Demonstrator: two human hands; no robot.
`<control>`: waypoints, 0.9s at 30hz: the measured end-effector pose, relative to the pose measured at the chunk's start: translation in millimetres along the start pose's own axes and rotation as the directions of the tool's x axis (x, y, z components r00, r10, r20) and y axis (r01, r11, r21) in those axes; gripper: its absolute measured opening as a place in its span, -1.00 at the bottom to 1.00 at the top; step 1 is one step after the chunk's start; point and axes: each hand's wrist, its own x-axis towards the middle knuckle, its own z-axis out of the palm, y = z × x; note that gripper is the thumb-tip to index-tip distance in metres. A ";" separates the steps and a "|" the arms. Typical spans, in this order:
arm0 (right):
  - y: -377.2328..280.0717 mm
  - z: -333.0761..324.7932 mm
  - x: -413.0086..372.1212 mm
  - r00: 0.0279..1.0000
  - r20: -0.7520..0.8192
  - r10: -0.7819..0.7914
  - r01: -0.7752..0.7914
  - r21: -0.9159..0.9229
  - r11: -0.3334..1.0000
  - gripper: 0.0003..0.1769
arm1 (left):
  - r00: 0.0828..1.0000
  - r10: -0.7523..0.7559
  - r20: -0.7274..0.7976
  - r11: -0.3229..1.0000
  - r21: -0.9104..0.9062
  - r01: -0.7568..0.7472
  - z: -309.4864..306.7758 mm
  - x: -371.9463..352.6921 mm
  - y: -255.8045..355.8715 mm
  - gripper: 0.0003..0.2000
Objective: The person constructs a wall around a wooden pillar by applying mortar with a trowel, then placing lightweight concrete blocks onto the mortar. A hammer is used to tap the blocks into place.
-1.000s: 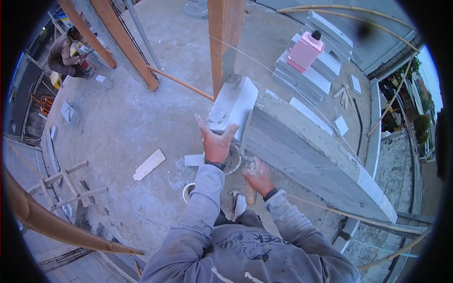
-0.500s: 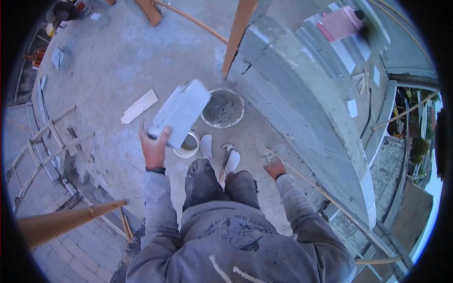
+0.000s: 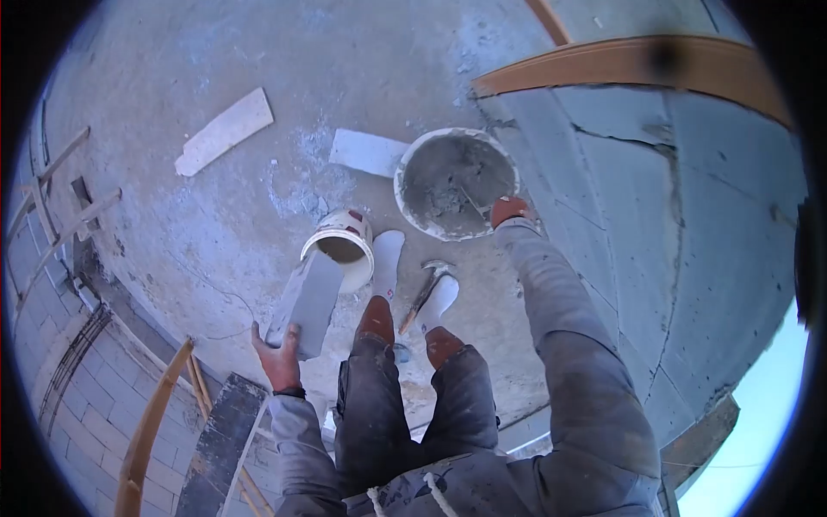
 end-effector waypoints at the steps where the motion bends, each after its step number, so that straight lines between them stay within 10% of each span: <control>1: -7.1 8.5 -1.9 0.998 -0.030 -0.053 0.054 0.019 0.998 -0.75 | 1.000 0.012 0.023 0.999 -0.045 -0.011 3.9 3.8 3.1 -0.07; 12: -47.6 17.6 -11.0 0.959 -0.086 -0.269 0.282 0.212 0.936 -0.72 | 0.972 0.134 0.190 0.987 -0.111 -0.114 48.0 27.0 79.1 -0.02; 18: -52.8 32.7 -22.4 0.989 0.088 -0.123 0.064 0.492 0.868 -0.64 | 0.966 0.189 0.177 0.982 -0.056 -0.182 36.7 26.4 72.4 -0.02; 22: -45.5 51.6 -44.6 0.960 -0.082 -0.269 0.245 0.714 0.656 -0.59 | 0.969 0.214 0.128 0.972 0.076 -0.224 20.6 18.8 67.4 -0.02; 27: -42.5 36.5 -95.7 0.925 0.106 -0.366 -0.135 0.989 -0.055 -0.79 | 0.972 0.221 0.080 0.965 0.129 -0.230 -6.5 -6.9 70.0 -0.01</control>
